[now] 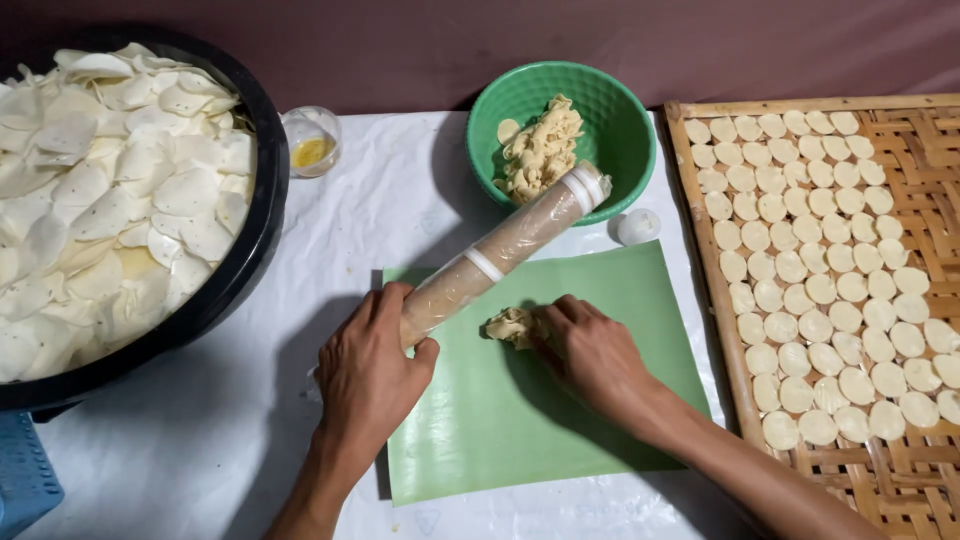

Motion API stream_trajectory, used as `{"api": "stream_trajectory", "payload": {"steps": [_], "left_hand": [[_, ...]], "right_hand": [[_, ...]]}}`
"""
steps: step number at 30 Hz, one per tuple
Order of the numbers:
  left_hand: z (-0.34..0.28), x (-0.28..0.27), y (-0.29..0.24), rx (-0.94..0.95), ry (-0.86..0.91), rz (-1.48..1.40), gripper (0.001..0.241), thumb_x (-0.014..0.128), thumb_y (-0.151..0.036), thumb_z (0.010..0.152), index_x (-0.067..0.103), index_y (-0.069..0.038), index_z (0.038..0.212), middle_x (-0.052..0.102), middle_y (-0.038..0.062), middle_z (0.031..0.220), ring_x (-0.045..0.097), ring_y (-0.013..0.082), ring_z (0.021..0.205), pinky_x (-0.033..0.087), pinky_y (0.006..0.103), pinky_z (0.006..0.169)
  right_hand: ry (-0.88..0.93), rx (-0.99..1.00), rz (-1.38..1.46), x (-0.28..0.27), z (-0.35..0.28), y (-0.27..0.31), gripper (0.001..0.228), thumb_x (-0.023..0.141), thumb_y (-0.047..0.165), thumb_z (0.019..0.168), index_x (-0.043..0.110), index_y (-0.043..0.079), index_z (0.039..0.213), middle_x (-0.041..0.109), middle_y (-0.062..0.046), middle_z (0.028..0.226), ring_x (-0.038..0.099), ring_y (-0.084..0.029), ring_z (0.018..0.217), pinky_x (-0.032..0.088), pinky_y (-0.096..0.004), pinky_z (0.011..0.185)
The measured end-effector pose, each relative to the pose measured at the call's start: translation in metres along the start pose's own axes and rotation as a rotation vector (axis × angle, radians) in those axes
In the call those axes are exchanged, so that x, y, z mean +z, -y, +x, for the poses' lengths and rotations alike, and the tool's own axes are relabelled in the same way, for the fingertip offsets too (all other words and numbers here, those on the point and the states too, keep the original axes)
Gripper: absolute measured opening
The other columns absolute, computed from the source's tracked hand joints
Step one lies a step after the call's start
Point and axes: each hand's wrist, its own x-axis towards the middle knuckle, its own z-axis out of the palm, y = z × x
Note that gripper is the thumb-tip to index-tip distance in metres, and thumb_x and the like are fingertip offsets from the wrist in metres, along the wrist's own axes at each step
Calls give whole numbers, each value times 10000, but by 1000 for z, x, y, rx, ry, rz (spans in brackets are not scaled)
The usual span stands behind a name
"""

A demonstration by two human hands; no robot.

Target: The recorder is seen rolling out dough and placing small round cutouts onto a bamboo tray.

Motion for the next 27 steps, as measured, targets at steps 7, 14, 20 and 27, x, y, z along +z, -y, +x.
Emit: {"api": "stream_trajectory", "payload": {"steps": [7, 14, 20, 27], "left_hand": [[5, 5, 8, 62, -5, -47, 496, 750, -117, 715, 595, -115, 1187, 700, 97, 936, 691, 358, 711, 529, 518, 633], [12, 28, 2, 311, 80, -29, 580, 810, -352, 790, 623, -254, 1330, 613, 55, 876, 709, 371, 794, 588, 522, 652], [14, 63, 11, 483, 118, 66, 578, 745, -196, 867, 585, -237, 1422, 546, 77, 911, 585, 307, 827, 478, 411, 721], [16, 70, 19, 471, 228, 81, 644, 736, -177, 875, 529, -253, 1480, 546, 99, 923, 556, 305, 857, 462, 415, 760]], "right_hand": [[-114, -81, 61, 14, -10, -15, 170, 601, 152, 948, 602, 18, 1052, 638, -104, 986, 638, -270, 768, 555, -410, 681], [-308, -317, -131, 12, -32, -2, 154, 534, 121, 973, 672, 65, 1013, 617, -134, 1083, 645, -307, 992, 566, -339, 651], [-55, -255, 2, -15, -46, -5, 358, 571, 136, 900, 647, 11, 1227, 678, -169, 1031, 676, -358, 994, 586, -392, 756], [-321, -51, -104, -28, 14, -45, 251, 596, 337, 1016, 723, 128, 956, 698, -61, 789, 723, -257, 793, 567, -344, 657]]}}
